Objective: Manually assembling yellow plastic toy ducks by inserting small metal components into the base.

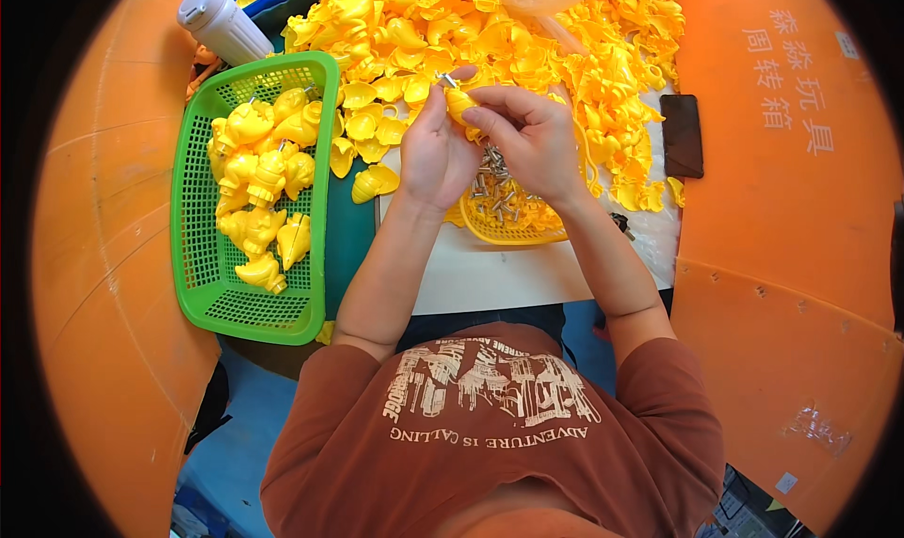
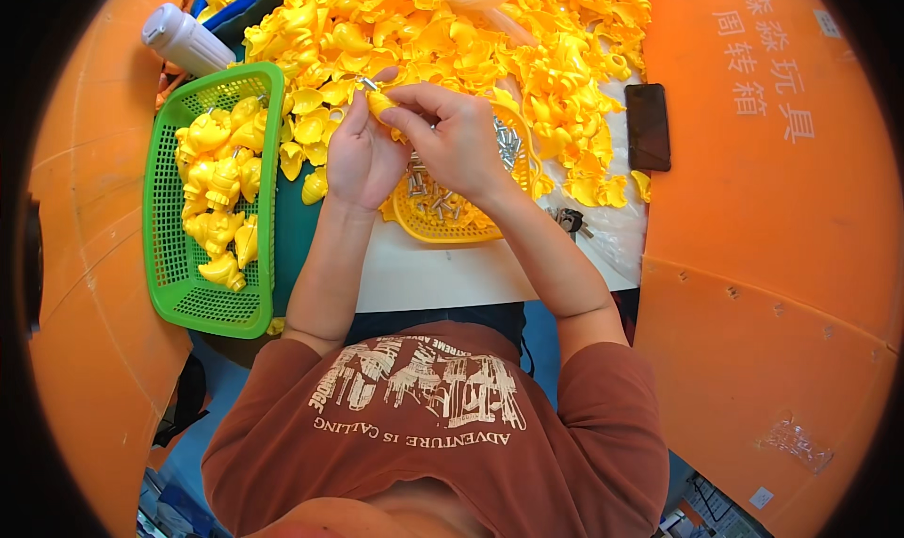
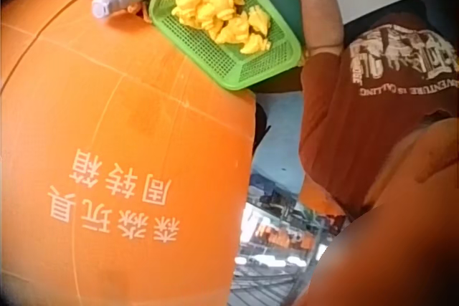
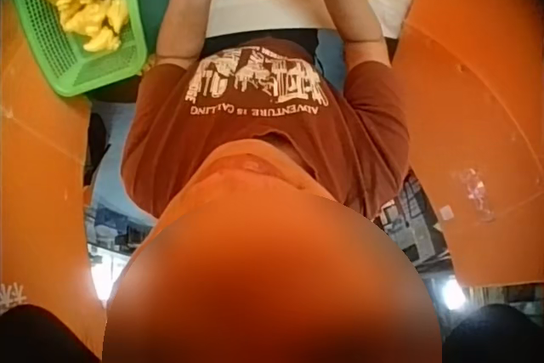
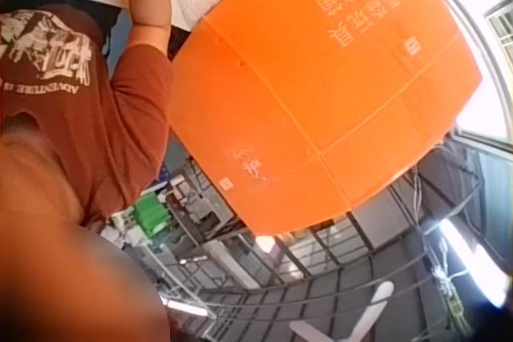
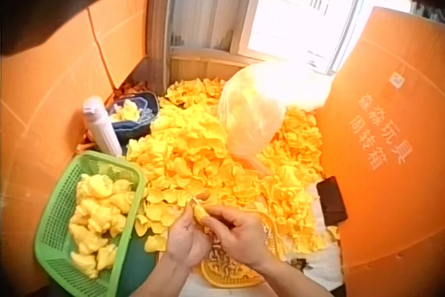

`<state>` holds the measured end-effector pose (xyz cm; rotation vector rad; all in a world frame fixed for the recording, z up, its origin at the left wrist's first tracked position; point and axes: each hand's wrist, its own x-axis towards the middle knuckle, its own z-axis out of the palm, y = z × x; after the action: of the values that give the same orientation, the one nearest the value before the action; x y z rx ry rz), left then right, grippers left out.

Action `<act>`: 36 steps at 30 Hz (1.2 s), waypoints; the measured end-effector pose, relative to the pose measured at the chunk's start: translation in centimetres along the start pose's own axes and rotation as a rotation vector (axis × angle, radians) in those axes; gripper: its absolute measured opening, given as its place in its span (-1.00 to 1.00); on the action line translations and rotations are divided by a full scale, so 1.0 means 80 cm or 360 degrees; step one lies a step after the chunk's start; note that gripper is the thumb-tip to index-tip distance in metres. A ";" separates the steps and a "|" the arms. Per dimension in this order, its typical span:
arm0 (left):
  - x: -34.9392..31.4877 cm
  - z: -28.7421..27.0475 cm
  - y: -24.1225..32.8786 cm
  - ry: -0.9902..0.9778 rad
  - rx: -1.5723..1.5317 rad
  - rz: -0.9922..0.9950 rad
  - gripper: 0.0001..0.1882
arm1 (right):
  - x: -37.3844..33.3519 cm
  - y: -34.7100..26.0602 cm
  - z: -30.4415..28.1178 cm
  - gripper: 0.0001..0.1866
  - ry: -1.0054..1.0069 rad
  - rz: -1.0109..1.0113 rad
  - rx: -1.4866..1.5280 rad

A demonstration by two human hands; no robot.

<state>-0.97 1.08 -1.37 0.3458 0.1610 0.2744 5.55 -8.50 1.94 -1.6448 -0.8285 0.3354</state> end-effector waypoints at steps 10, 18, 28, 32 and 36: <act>0.003 -0.007 -0.002 -0.0040 -0.0134 -0.0082 -0.58 | -0.003 -0.002 -0.001 -0.83 0.0022 -0.0134 -0.0240; 0.005 -0.011 -0.002 -0.0016 -0.0154 -0.0086 -0.59 | -0.003 -0.002 -0.002 -0.84 -0.0002 -0.0049 -0.0155; -0.002 -0.003 -0.017 0.0027 0.0153 0.0210 -0.58 | -0.002 -0.007 0.006 -0.85 0.0102 0.0004 -0.0135; 0.005 -0.001 -0.012 0.0005 0.0346 0.0250 -0.51 | 0.005 -0.008 -0.003 -0.87 0.0020 -0.0020 -0.0152; 0.016 -0.023 0.005 0.0010 0.0113 0.0243 -0.53 | 0.006 0.001 -0.034 -0.90 0.0281 -0.0098 -0.0024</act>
<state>-0.22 2.38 -3.09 0.4287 0.1510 0.4215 7.61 -10.14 2.67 -1.6335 -0.7477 0.1386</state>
